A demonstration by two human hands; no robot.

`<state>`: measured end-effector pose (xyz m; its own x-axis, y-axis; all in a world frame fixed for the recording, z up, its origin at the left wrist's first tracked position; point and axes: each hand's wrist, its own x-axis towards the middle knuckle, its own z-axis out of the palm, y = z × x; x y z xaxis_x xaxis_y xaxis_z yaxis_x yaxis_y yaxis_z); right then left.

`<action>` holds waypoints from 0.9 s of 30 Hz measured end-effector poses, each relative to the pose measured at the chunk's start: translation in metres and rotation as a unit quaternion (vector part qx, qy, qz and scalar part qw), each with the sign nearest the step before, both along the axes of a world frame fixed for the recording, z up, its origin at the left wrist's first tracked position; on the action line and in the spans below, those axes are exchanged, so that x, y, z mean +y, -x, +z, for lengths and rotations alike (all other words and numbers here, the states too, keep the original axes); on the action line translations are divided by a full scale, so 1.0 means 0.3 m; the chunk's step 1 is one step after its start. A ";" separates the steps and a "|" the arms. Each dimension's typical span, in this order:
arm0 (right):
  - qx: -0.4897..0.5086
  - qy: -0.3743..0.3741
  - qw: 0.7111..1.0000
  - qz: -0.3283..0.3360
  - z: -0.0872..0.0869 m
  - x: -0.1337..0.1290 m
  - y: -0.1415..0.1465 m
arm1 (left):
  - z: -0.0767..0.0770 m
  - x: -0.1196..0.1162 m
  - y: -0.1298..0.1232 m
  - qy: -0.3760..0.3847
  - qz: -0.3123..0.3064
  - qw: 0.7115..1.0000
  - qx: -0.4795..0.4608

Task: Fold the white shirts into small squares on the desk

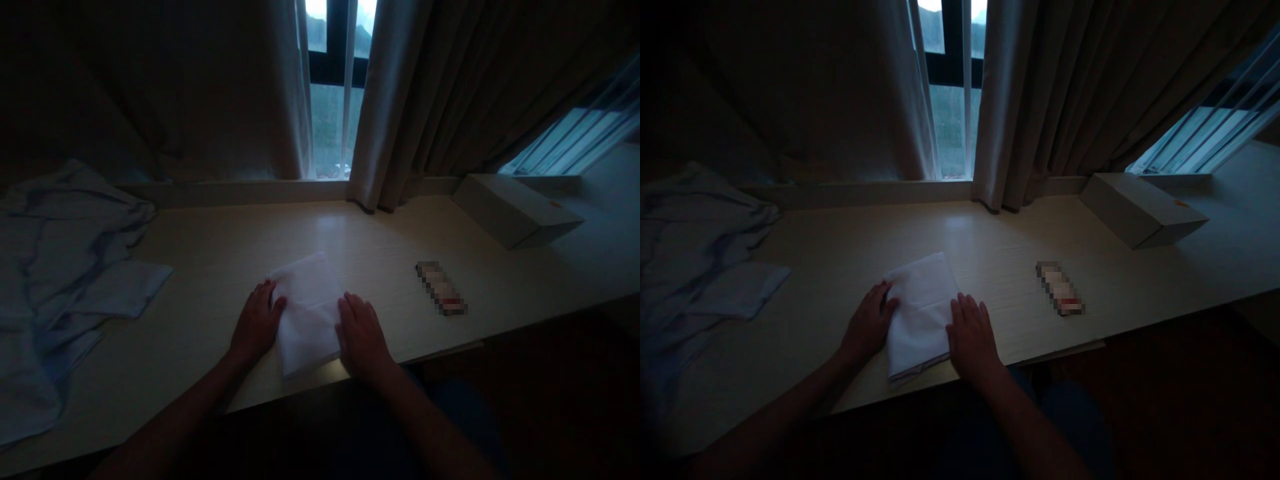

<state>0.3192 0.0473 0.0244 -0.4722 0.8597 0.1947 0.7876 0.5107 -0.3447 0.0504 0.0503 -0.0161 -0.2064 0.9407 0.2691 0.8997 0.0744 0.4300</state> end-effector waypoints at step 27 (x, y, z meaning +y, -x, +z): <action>-0.038 0.014 0.997 0.065 -0.013 0.016 0.225 | 0.032 -0.013 -0.030 -0.028 -0.015 0.999 0.027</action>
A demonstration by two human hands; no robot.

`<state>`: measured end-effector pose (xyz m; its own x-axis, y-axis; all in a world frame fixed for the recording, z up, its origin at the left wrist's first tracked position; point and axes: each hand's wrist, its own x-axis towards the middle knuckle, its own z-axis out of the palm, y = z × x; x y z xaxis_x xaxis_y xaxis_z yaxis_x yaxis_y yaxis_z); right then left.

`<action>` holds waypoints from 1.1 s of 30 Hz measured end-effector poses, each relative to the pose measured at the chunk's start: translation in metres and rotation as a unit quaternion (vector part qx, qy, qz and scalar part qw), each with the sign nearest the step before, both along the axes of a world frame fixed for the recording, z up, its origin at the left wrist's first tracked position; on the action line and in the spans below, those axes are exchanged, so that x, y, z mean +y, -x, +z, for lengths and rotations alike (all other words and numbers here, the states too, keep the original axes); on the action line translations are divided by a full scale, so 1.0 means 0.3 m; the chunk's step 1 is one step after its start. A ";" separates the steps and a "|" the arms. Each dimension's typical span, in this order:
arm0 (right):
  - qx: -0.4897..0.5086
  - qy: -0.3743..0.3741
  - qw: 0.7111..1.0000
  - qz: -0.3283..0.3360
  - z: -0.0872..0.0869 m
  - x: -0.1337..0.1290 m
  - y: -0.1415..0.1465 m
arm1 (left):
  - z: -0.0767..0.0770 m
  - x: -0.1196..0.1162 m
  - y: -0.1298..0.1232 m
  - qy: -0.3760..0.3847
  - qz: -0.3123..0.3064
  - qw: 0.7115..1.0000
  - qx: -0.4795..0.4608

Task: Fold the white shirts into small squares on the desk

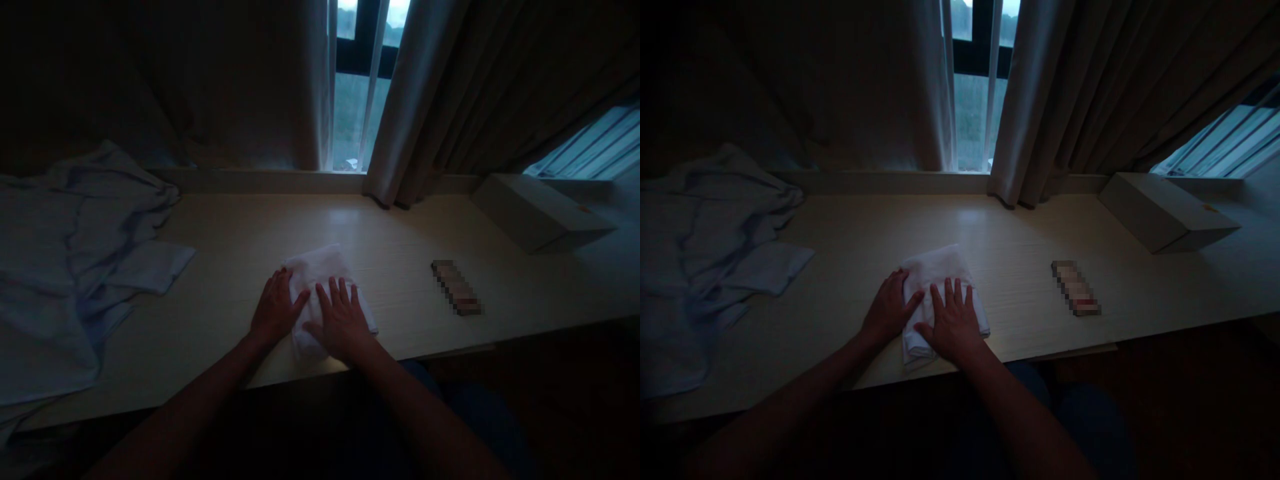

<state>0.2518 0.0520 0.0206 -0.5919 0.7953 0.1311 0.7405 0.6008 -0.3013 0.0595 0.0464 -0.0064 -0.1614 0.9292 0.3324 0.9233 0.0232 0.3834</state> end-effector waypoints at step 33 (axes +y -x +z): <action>0.031 -0.044 0.998 -0.023 -0.002 0.256 0.092 | 0.153 0.245 0.138 0.089 0.206 0.842 -0.490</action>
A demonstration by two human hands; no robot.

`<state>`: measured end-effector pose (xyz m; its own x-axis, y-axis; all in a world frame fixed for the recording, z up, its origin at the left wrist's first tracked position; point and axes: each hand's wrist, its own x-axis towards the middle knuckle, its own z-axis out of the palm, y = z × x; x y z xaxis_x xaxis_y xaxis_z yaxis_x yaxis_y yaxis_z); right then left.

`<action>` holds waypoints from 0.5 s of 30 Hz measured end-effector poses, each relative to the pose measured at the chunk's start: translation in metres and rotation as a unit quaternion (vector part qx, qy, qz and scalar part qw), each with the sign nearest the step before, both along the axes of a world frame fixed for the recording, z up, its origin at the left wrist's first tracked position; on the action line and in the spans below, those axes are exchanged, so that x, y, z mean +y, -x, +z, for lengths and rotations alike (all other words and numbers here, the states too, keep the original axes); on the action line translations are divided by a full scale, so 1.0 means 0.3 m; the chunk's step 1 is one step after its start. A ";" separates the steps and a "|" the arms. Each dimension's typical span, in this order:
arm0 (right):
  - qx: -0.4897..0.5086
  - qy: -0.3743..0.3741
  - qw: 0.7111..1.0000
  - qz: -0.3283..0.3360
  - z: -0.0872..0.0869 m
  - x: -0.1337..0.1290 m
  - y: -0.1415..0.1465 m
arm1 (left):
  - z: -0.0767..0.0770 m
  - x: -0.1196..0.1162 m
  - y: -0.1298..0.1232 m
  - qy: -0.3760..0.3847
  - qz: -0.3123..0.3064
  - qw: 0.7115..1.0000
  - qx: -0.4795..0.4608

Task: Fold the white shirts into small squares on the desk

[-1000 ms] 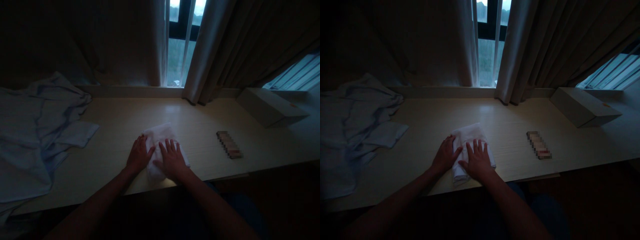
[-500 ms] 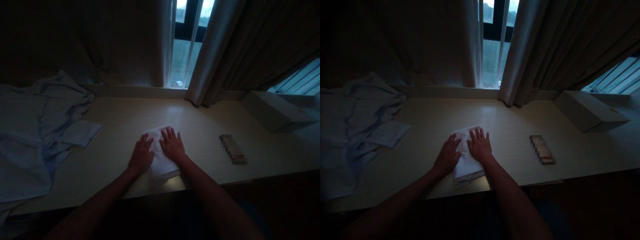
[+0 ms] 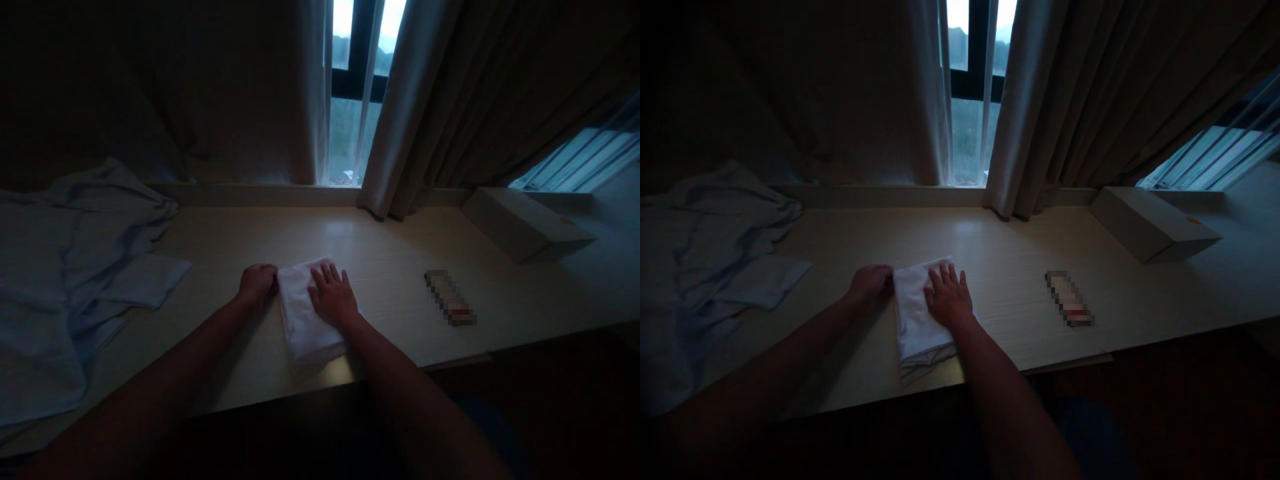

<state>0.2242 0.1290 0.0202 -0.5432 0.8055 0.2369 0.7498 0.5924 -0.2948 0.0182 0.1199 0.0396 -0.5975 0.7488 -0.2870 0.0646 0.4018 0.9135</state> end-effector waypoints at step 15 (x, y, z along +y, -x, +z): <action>-0.002 -0.001 1.000 0.020 0.001 -0.003 -0.004 | -0.118 -0.040 -0.061 -0.049 0.131 0.985 0.100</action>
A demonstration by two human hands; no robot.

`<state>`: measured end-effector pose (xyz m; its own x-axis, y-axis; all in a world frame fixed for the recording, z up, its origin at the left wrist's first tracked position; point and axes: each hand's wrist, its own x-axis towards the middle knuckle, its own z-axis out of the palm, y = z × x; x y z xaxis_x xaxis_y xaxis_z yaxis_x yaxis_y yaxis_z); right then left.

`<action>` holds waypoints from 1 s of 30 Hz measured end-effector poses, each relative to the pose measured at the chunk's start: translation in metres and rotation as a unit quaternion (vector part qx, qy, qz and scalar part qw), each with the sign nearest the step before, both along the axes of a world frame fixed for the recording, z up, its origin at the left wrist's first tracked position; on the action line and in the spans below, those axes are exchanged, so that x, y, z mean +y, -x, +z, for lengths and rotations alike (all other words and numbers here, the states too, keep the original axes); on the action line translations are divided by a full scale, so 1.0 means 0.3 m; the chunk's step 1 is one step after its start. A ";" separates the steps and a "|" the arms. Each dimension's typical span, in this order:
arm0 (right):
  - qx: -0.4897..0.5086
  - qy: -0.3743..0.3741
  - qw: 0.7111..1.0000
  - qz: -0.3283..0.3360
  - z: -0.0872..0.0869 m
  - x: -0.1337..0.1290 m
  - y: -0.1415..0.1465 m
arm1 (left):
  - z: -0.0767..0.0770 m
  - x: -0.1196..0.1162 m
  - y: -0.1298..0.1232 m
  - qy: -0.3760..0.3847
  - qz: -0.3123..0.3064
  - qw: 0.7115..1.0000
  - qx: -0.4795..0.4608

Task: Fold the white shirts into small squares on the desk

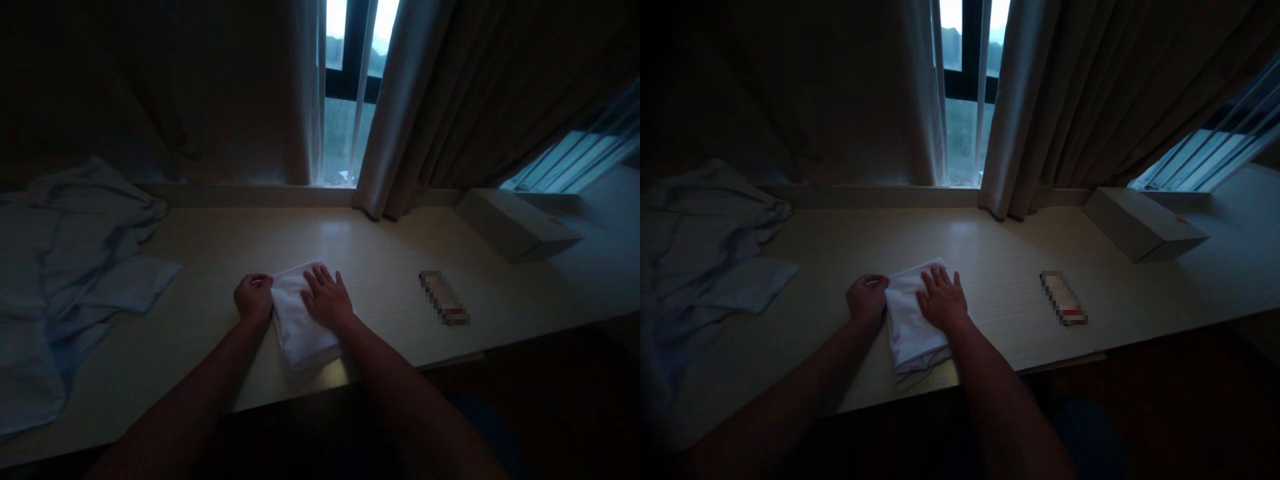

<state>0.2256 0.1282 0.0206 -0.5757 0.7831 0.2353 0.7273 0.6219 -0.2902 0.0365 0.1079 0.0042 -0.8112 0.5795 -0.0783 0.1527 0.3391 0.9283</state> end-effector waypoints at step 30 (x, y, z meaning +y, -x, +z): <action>-0.008 0.022 1.000 0.020 0.005 0.001 -0.004 | -0.066 -0.418 -0.204 0.067 -0.441 0.749 0.490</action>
<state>0.2269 0.1284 0.0222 -0.6101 0.7688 0.1917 0.7073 0.6375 -0.3056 0.0976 -0.0176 -0.0157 0.1766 0.9639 0.1992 0.9577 -0.2150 0.1914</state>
